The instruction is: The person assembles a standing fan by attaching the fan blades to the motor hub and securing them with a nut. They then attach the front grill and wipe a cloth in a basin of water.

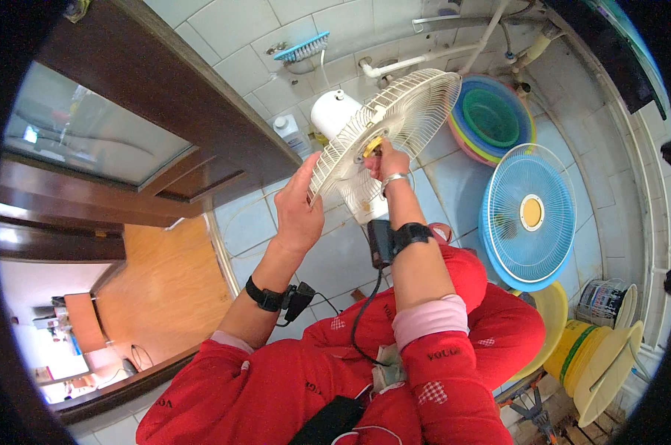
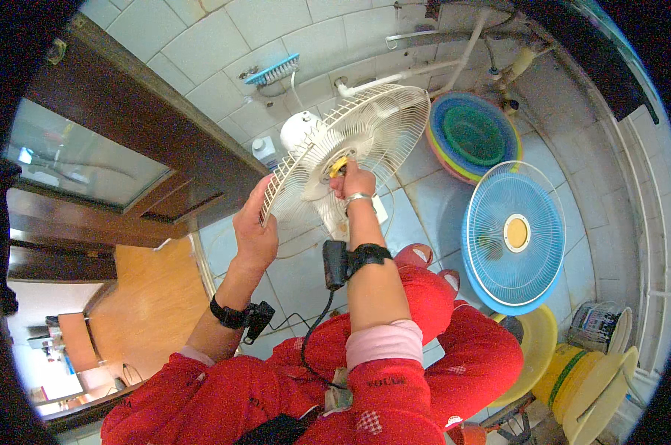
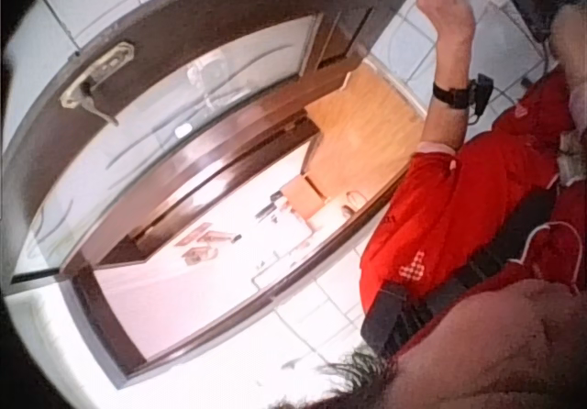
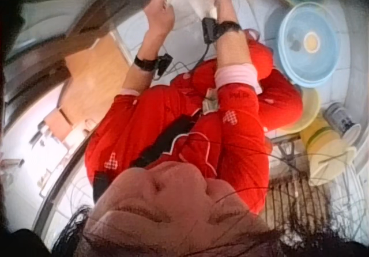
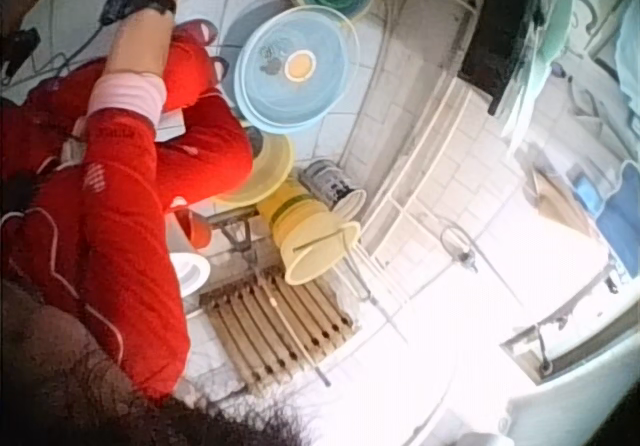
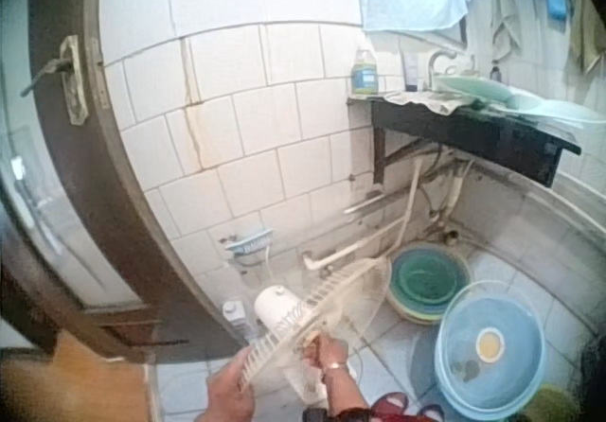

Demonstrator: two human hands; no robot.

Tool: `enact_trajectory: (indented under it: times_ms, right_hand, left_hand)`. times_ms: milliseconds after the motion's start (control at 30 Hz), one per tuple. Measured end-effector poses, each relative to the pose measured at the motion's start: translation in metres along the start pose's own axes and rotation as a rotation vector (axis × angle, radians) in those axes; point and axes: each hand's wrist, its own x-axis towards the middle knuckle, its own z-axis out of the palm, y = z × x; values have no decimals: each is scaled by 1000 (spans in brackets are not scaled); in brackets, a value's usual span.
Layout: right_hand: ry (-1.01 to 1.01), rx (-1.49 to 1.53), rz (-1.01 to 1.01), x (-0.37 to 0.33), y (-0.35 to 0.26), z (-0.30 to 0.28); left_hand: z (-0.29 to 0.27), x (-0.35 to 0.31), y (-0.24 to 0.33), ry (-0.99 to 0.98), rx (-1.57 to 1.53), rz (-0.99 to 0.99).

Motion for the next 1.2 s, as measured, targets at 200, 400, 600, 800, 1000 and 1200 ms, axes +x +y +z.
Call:
enact_trajectory:
  times_ms: [200,400,600,800,1000,1200]
  right_hand:
    - [117,155,-50,5,13,5]
    - [331,-354,-604,2,24,12]
    - [44,60,-132,-5,2,6]
    - [-50,153,118,-6,-8,-6]
    - [65,58,-158,-14,2,10]
    - [-61,137,47,-5,-8,4]
  left_hand:
    - [-1,2,-1,10,-1,39]
    - [-1,1,3,11,-4,38]
    - [-2,1,0,-7,-16,-16]
    - [-1,1,0,28,-16,11]
    - [-1,2,-1,26,-16,24]
    - [-4,3,-2,12,-14,23]
